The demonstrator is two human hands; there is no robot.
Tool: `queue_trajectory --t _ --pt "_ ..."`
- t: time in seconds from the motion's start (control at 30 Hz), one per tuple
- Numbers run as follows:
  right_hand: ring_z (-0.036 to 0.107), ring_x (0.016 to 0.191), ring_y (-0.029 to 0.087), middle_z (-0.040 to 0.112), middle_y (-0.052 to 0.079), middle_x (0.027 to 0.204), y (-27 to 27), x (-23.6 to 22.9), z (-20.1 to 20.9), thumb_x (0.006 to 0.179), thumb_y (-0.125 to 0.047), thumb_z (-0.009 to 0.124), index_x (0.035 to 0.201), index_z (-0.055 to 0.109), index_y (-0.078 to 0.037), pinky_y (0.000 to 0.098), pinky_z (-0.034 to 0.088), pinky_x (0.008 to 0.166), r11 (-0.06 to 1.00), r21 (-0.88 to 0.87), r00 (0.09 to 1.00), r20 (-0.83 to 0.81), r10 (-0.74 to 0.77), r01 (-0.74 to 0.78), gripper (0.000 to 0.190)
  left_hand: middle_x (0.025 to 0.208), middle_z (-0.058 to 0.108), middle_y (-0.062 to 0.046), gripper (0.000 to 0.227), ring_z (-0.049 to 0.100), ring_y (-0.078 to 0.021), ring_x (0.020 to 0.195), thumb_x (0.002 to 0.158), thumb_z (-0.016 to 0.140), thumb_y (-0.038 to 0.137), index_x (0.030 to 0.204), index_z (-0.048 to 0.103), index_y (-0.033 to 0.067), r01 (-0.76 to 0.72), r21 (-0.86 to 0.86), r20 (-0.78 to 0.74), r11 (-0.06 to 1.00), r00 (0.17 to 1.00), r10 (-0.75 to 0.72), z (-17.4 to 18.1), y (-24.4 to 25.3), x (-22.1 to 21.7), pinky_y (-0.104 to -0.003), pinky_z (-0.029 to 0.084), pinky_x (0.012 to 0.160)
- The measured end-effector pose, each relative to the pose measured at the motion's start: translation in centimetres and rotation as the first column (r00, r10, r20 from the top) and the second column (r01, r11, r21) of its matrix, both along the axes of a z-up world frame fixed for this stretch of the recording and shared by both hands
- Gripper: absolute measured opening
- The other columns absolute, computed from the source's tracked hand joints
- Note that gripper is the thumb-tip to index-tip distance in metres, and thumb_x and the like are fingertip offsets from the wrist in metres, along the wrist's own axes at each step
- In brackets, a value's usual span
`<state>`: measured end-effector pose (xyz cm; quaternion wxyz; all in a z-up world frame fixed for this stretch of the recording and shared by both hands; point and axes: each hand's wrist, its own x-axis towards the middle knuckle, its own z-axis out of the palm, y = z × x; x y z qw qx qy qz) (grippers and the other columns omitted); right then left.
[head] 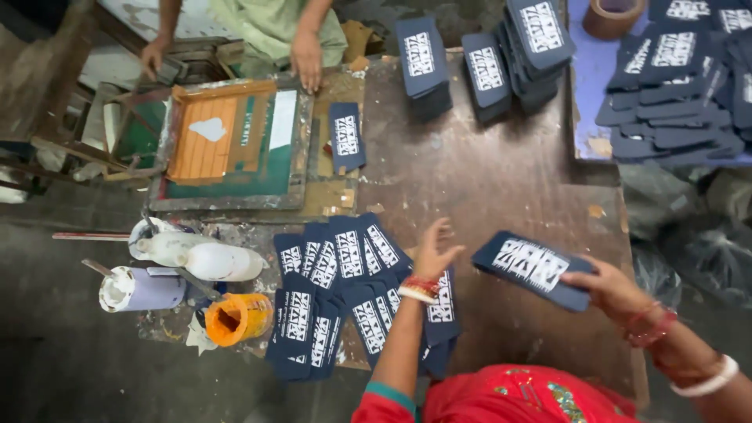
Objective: The person stacks dark blue rectangular items with white text on a wooden table. They pick up the items from a pile, align them, and place them into a neat stack. Another person is visible in the background working at a separate station.
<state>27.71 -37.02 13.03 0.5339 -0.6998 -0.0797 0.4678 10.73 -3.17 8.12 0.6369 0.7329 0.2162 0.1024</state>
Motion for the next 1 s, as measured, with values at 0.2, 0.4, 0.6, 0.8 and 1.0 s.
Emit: queue_trajectory --t 0.2,0.4,0.6,0.8,1.0 --pt "0.068 0.112 0.02 0.07 0.009 0.128 14.1 8.7 12.6 0.093 -0.015 0.064 0.136 0.061 0.002 0.0352 0.053 0.095 0.902 0.312 0.927 -0.322 -0.195 0.298 0.047 0.115 0.074 -0.011 0.043 0.074 -0.0193 0.1 0.086 0.078 0.011 0.127 0.065 0.0053 -0.526 0.104 -0.041 0.844 0.846 0.532 -1.0 3.7 -11.3 -0.031 0.059 0.087" --pt "0.07 0.107 0.022 0.07 0.008 0.124 29.6 20.0 9.4 0.096 -0.012 0.069 0.132 0.061 -0.005 0.0348 0.058 0.088 0.772 0.515 0.92 -0.097 -0.38 0.373 0.037 0.099 0.078 -0.007 0.033 0.075 -0.0147 0.086 0.086 0.076 0.011 0.118 0.071 0.007 -0.632 0.233 -0.157 0.739 0.725 0.67 -3.5 1.2 -22.5 -0.027 0.059 0.076" --pt "0.072 0.097 0.029 0.072 0.011 0.111 36.9 26.6 -6.5 0.083 -0.007 0.078 0.119 0.065 -0.005 0.0488 0.063 0.075 0.569 0.346 0.66 -0.269 -0.702 0.746 0.038 0.088 0.08 -0.007 0.035 0.075 -0.0136 0.071 0.083 0.075 0.008 0.118 0.069 0.0047 -0.724 0.083 -0.328 0.685 0.629 0.705 -17.0 -0.9 -31.8 -0.027 0.055 0.061" --pt "0.072 0.097 0.035 0.073 0.016 0.113 36.6 27.8 -9.0 0.076 -0.01 0.087 0.118 0.071 -0.001 0.0523 0.065 0.078 0.398 0.174 0.434 -0.355 -0.828 0.901 0.046 0.09 0.078 -0.01 0.024 0.075 -0.0148 0.076 0.087 0.074 0.008 0.11 0.073 0.0029 -0.716 0.246 -0.198 0.653 0.622 0.758 -8.0 -0.7 -26.8 -0.029 0.059 0.068" --pt "0.065 0.095 0.025 0.064 0.011 0.112 25.6 14.6 -11.3 0.112 -0.037 0.067 0.127 0.06 -0.007 0.0413 0.057 0.083 0.785 0.194 0.799 -0.289 -0.527 0.588 0.034 0.098 0.073 -0.009 0.021 0.072 -0.0215 0.082 0.09 0.074 0.014 0.109 0.073 0.0066 -0.593 0.508 -0.149 0.624 0.653 0.742 -0.3 -0.8 -24.3 -0.034 0.058 0.074"
